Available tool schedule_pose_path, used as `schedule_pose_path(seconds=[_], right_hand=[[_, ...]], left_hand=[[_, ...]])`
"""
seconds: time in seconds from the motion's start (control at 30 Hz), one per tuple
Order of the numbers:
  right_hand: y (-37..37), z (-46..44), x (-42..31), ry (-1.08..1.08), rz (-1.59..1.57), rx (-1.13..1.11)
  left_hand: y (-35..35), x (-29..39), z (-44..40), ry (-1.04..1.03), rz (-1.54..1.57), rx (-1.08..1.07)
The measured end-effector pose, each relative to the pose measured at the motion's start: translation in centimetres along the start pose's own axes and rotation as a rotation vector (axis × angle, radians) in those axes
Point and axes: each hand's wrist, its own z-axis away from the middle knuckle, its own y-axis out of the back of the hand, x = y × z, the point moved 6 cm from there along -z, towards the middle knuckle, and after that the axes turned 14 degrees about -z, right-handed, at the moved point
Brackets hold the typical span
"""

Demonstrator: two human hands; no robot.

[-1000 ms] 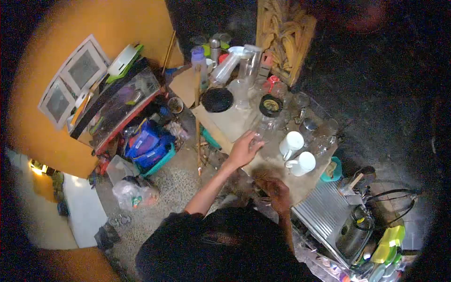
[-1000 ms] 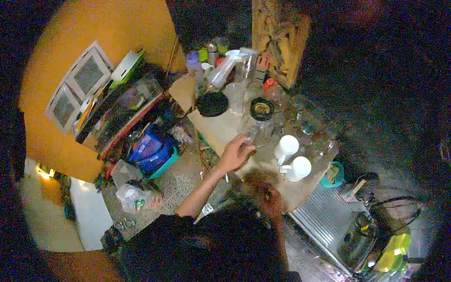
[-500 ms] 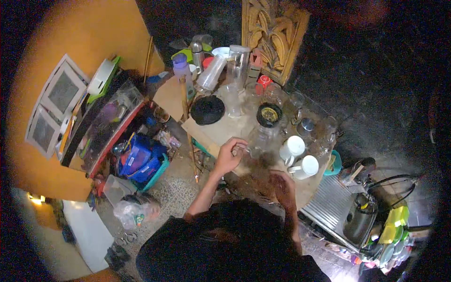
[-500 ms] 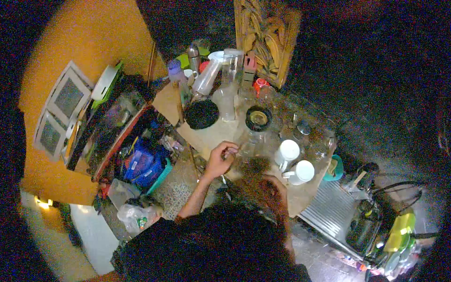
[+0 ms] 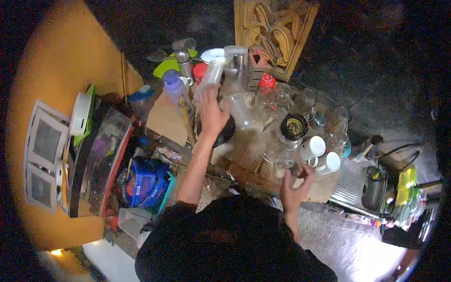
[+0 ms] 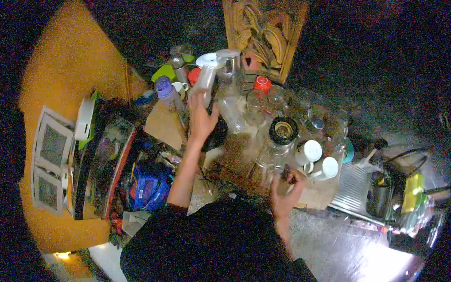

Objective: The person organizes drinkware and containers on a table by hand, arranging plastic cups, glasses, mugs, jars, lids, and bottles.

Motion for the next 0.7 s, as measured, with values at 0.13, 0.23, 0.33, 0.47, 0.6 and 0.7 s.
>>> schedule_pose_path(seconds=[0.13, 0.23, 0.33, 0.47, 0.6, 0.7], right_hand=[[-0.4, 0.8, -0.6, 0.024, -0.076, -0.117], [-4.1, 1.2, 0.0, -0.108, -0.133, -0.579], [-7.0, 2.0, 0.6, -0.167, -0.186, -0.73], [-11.1, 2.6, 1.2, -0.227, -0.299, -0.975], [-16.7, 1.4, 2.3, 0.083, -0.087, -0.909], [-19.9, -1.6, 7.8, -0.235, -0.104, -0.457]], left_hand=[[-2.7, -2.6, -1.7, -0.002, -0.107, -0.025], [-4.4, -4.8, -1.4, 0.021, -0.156, -0.057], [-4.7, -6.5, -1.6, 0.003, -0.137, -0.034], [-6.1, -8.3, -1.8, 0.026, -0.21, -0.034], [-6.0, -7.8, -1.8, 0.109, -0.252, -0.157], [-5.9, -7.3, -2.0, 0.09, -0.262, -0.127]])
